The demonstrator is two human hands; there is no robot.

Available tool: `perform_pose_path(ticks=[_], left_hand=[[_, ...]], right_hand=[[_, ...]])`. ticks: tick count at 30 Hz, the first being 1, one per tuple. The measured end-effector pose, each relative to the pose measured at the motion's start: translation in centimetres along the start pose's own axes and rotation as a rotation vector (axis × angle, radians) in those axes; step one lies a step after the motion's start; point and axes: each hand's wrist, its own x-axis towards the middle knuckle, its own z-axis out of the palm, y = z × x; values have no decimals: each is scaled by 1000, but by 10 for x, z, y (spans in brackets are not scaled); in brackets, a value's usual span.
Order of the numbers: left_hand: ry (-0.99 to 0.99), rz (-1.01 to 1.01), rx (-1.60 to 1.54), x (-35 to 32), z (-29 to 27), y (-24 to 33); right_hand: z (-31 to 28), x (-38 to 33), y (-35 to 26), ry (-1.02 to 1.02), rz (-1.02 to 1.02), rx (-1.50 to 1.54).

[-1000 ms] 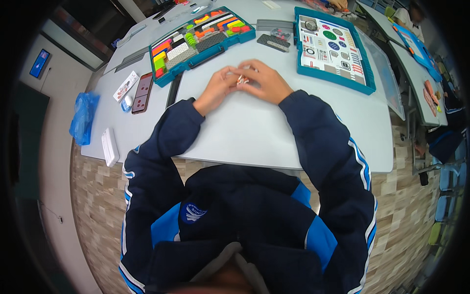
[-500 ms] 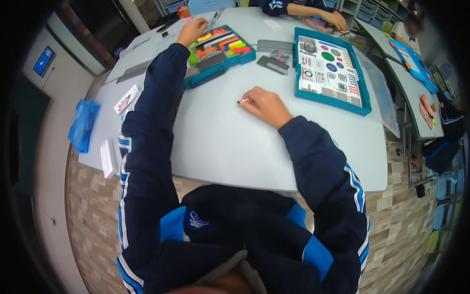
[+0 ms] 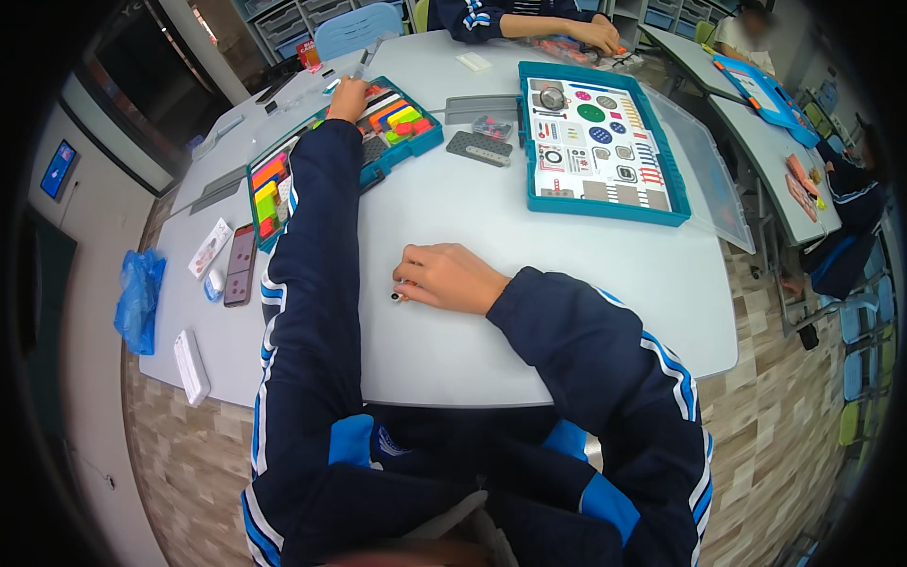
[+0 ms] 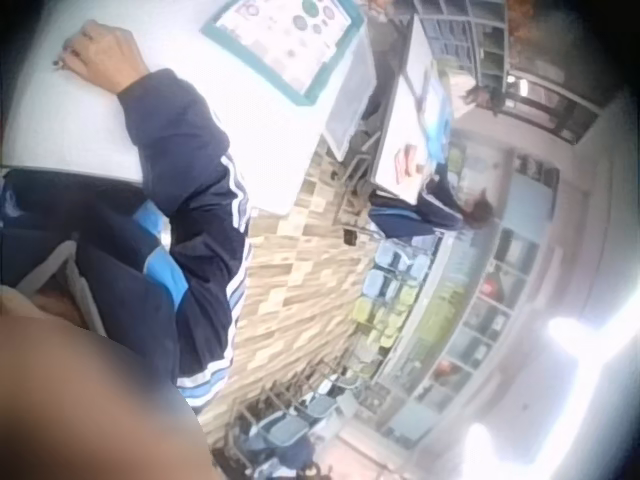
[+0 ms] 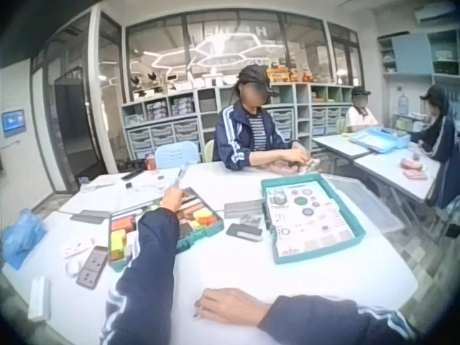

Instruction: The person assembles small electronic components on a white table, connecting wires to a circuit board and attaching them to a perforated base plate. They handle red and orange plastic pieces, a gray base plate, and a small motor-like component, placing them into a teal storage tray.

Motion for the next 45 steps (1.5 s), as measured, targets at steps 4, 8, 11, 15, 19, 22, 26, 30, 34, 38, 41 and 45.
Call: perform_pose_path(ticks=[4,8,11,15,19,22,26,30,34,38,41,45], left_hand=[[143,-1,-53,-3,-6,-2],[290,-231,-395,-1,-34,5],[138,-594,-998,-7,-77,13],[-182,-534,-1840,-64,-143,52],[-401,-363,-1809,-141,-201,98],[-297,-293,-1598,-187,-217,136],[-87,-195,-1161,-223,-215,171],[77,13,-818,-236,-201,184],[1,37,-937,-240,-195,189],[-111,-62,-1014,-239,-200,195],[-160,-104,-1052,-239,-203,195],[-176,-63,-1072,-238,-201,196]], right_hand=[[-2,1,0,-44,125,93],[-4,-1,0,-18,114,81],[-1,-2,2,30,124,91],[1,-4,10,135,133,3],[-8,-10,15,189,226,-271],[-20,-14,11,117,353,-251],[-34,-14,9,57,213,-210],[-42,-24,15,21,274,-336],[-54,-29,34,54,456,-218],[-53,-22,42,181,702,193],[-54,-22,35,201,694,757],[-50,-19,28,183,726,784]])
